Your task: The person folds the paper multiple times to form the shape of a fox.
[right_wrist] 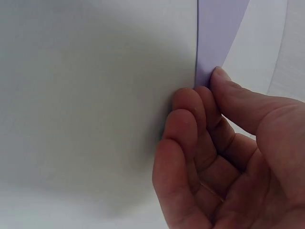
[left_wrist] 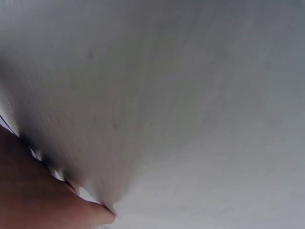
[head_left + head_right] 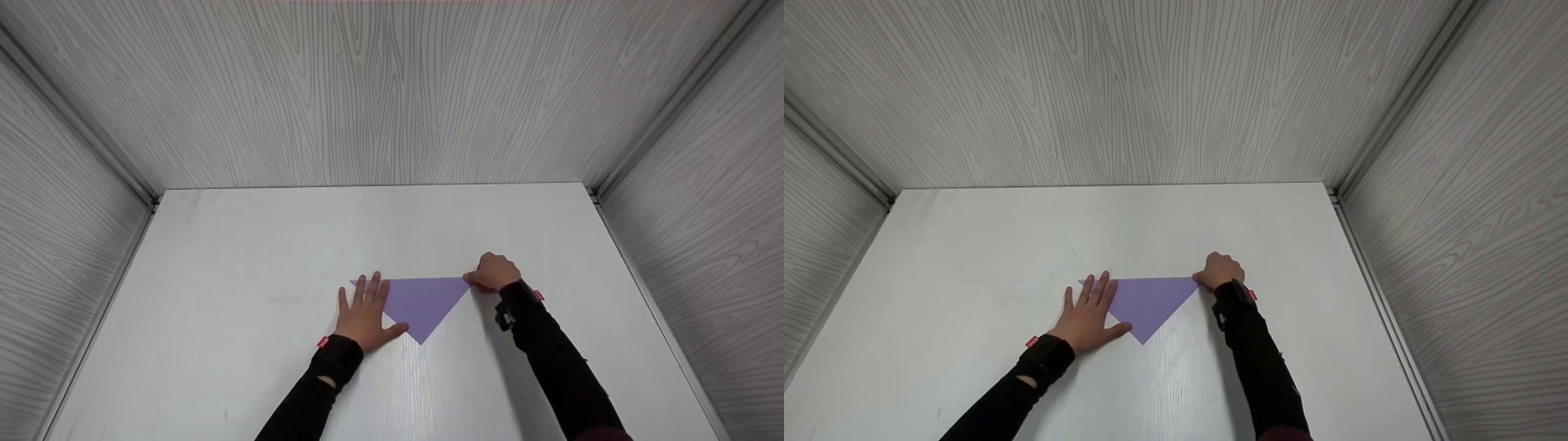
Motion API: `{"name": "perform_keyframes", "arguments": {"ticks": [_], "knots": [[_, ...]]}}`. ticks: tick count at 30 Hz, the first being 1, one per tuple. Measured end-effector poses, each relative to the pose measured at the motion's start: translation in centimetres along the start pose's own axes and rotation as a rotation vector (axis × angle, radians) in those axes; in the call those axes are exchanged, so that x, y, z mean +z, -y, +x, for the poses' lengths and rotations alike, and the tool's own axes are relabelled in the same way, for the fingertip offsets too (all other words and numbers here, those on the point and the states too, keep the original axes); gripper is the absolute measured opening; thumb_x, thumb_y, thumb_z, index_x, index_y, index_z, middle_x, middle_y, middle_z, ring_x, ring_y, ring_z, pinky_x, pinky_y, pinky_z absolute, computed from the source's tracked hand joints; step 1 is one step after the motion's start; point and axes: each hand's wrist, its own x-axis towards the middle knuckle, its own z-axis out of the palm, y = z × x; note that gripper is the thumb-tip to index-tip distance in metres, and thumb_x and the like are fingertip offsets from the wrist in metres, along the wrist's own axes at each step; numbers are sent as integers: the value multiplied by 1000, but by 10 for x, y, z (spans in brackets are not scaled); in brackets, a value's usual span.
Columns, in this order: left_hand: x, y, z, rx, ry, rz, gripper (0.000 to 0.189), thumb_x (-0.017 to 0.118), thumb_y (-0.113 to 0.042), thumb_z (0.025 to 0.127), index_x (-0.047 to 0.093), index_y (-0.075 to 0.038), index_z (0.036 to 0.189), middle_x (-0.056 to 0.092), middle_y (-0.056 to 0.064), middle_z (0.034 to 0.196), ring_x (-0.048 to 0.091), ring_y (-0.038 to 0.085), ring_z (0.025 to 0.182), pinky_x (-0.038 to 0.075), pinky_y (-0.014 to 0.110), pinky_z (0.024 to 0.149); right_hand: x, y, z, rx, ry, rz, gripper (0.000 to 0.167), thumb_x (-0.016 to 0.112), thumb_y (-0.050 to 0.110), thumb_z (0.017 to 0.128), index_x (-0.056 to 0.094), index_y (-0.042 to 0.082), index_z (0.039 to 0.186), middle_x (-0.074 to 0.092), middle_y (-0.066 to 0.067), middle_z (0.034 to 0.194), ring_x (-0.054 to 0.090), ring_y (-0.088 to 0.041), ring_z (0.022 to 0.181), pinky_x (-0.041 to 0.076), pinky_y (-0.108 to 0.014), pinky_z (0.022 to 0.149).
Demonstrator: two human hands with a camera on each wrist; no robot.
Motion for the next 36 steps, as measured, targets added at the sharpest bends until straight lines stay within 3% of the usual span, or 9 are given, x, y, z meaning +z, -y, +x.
{"name": "perform_keyframes", "arguments": {"ticks": [10, 17, 20, 26, 29, 36], "knots": [[-3, 3, -6, -12, -4, -13, 102, 59, -73, 90, 29, -8, 163, 19, 15, 171, 14, 40, 157, 10, 72, 117, -5, -28, 1, -32, 18, 108, 44, 72, 32, 95, 66, 8, 58, 55, 2, 51, 49, -11, 49, 37, -28, 53], [-10, 3, -9, -16, -1, -23, 101, 61, -71, 91, 30, -7, 163, 20, 16, 170, 15, 41, 156, 10, 73, 117, -6, -29, -1, -57, 22, 125, 42, 66, 28, 97, 68, 6, 62, 57, 0, 52, 49, -11, 48, 38, -27, 54], [-14, 2, -11, -18, 7, -28, 100, 62, -69, 91, 31, -6, 163, 20, 17, 170, 15, 42, 156, 10, 73, 117, -7, -18, -7, -97, -40, 122, 35, 63, 24, 98, 71, 2, 73, 65, -5, 62, 52, -14, 52, 40, -29, 55], [-23, -3, -19, -22, 49, -20, 97, 64, -65, 91, 33, -6, 162, 22, 17, 170, 17, 42, 156, 13, 72, 118, 8, 23, -20, -300, -168, 42, 21, 67, 18, 99, 73, -2, 101, 71, -14, 94, 66, -27, 82, 53, -44, 74], [-26, -8, -24, -15, 62, -25, 97, 65, -64, 91, 34, -5, 161, 23, 18, 169, 18, 43, 155, 15, 71, 117, 22, 42, -23, -349, -155, -7, 19, 70, 19, 97, 75, 1, 101, 69, -12, 95, 65, -28, 88, 54, -46, 80], [-19, -17, -31, -23, 48, -22, 97, 64, -65, 91, 33, -5, 161, 24, 18, 169, 19, 43, 155, 16, 72, 117, 47, 65, -28, -375, -120, -87, 18, 77, 24, 92, 76, 6, 98, 68, -9, 93, 65, -25, 85, 54, -44, 78]]}}
